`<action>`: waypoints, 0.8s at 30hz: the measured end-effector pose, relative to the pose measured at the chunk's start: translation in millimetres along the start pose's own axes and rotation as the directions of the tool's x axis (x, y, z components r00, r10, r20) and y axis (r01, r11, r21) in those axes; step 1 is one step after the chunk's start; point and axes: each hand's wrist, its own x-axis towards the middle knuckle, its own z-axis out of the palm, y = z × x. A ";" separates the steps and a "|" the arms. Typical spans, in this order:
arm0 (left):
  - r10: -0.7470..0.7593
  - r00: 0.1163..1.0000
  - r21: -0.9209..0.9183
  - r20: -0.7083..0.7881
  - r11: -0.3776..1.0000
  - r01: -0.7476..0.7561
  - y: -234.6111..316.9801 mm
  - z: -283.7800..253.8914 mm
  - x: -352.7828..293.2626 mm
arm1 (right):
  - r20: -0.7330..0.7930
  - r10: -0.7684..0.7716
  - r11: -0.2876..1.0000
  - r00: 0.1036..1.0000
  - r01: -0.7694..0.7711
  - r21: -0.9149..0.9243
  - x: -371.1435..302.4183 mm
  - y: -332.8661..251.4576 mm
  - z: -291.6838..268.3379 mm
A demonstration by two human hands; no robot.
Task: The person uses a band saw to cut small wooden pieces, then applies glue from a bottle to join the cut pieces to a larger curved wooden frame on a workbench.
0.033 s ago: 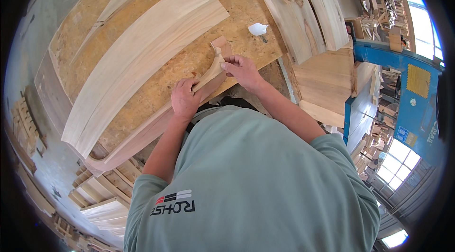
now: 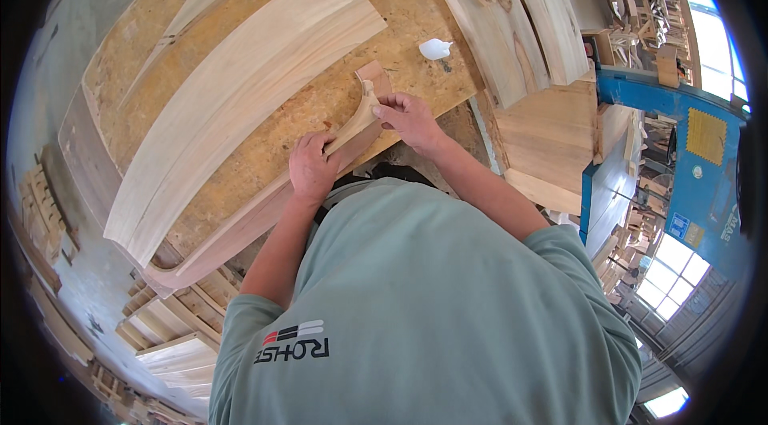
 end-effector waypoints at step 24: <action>0.031 0.999 -0.099 0.041 0.995 -0.027 -2.9 -7.7 -6.3 | -0.062 -0.060 0.998 0.996 0.058 -0.034 0.7 2.3 1.0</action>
